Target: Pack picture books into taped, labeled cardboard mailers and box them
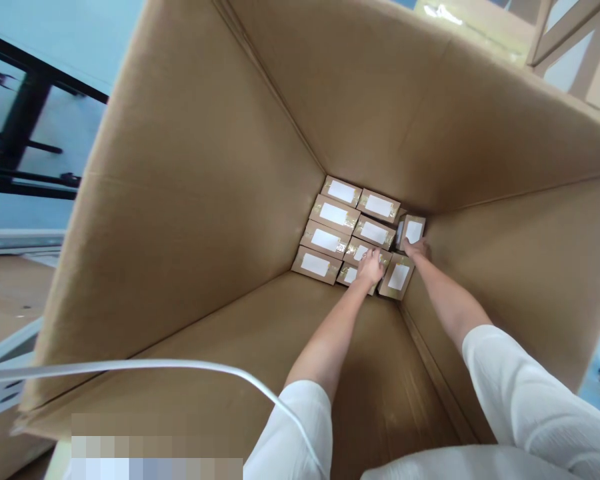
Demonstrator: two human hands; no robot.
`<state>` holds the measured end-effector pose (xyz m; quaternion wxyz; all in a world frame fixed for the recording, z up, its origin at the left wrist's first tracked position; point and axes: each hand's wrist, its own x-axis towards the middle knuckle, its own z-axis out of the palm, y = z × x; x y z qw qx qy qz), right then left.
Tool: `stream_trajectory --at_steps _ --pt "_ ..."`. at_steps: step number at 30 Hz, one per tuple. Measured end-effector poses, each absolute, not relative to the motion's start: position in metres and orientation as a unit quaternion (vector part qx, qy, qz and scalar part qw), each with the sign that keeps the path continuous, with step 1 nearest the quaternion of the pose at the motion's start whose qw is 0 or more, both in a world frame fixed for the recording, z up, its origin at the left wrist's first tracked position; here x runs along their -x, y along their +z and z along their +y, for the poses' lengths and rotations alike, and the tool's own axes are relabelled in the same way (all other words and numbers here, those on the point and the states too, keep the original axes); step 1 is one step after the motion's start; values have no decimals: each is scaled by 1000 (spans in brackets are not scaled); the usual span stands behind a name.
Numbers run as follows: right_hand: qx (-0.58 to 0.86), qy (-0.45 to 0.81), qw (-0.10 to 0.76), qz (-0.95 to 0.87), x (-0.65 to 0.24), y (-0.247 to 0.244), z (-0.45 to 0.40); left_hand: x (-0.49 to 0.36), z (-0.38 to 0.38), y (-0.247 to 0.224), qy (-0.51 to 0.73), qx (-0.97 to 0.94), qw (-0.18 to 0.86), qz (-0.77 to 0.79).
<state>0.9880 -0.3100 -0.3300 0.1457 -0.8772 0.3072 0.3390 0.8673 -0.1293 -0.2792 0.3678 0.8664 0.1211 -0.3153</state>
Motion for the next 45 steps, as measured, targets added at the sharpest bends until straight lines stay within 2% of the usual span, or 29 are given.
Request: stream_trajectory --at_steps 4,8,12,20,26,37,45 --pt "881 320 187 295 -987 -311 -304 -877 -126 -253 -316 -868 363 124" --pt "884 338 173 272 -992 -271 -299 -889 -120 -212 -297 -877 357 125" --pt "893 349 152 239 -992 -215 -297 -896 -115 -158 -277 -882 361 125" --pt "911 321 207 155 -965 -88 -286 -878 -107 -36 -253 -903 331 108" --pt "898 314 300 64 -924 -11 -278 -836 -107 32 -251 -904 324 123" --pt "854 330 402 1 -883 55 -318 -762 -109 111 -184 -924 279 188" --pt "848 318 403 -133 -863 104 -338 -699 -158 152 -114 -916 286 255"
